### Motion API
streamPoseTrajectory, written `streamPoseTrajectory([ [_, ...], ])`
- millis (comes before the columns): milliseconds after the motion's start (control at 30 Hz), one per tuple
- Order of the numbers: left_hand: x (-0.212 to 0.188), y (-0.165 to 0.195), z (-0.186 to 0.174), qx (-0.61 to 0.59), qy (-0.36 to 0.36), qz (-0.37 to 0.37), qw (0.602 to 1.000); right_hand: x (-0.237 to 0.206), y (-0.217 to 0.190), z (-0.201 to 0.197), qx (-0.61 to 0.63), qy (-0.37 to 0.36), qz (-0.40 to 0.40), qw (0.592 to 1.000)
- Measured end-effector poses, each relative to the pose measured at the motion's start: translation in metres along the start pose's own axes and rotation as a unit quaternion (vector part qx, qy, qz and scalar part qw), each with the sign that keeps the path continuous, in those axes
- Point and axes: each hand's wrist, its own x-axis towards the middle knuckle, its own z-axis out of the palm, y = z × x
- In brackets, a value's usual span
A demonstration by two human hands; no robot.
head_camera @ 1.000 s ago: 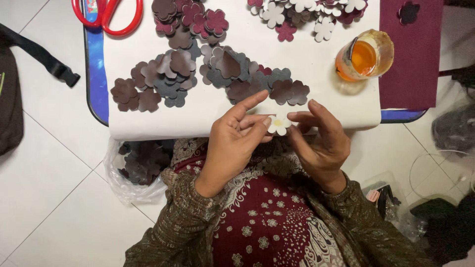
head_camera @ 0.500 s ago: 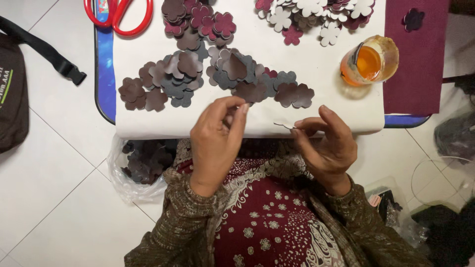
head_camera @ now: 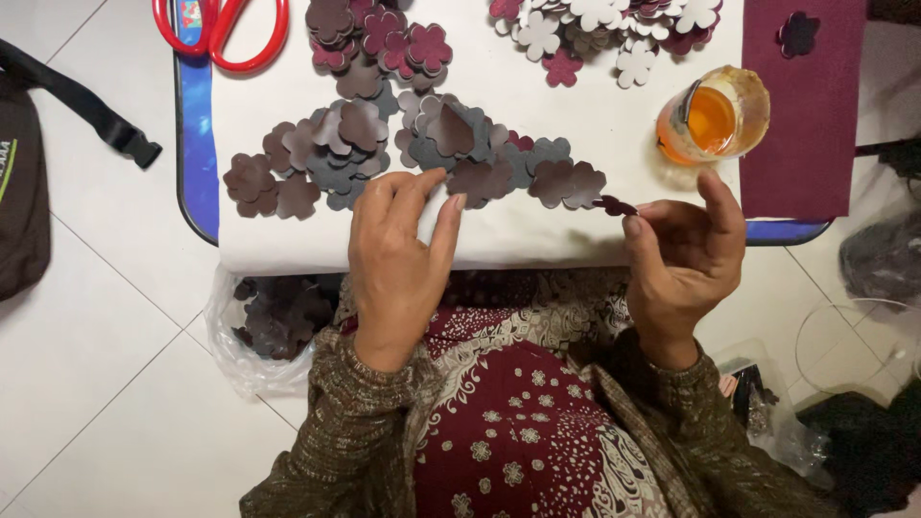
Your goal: The person sits on the floor at a low table and folds paper flower cutouts one at a time, pinching and creasing each petal shape with both hands, then sets the finished flower on the table with the others. Piles of dark and white flower cutouts and a cup of orange liquid sit on the table.
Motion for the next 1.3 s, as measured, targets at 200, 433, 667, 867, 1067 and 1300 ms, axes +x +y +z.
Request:
streamPoseTrajectory([
  [200,-0.001,-0.004,0.009,0.026,0.028,0.023,0.999,0.003,0.006,-0.001,0.034,0.022,0.003,0.999],
  [433,0.002,0.012,0.037,0.018,0.004,0.112,0.993,0.003,0.005,-0.001,0.041,0.031,0.023,0.998],
  [667,0.009,0.021,0.061,0.053,-0.014,0.144,0.988,0.002,0.007,0.0,0.01,0.02,0.013,1.0],
  [867,0.021,0.017,0.052,0.078,0.018,0.125,0.989,0.001,0.006,0.001,0.015,0.006,0.014,1.0],
  [1067,0.034,-0.024,0.007,0.196,0.08,0.034,0.977,0.002,0.005,-0.001,0.002,0.005,0.019,1.0],
  [1300,0.041,-0.053,-0.022,0.249,0.096,0.016,0.964,0.003,0.006,0.003,-0.021,0.002,0.004,1.0],
])
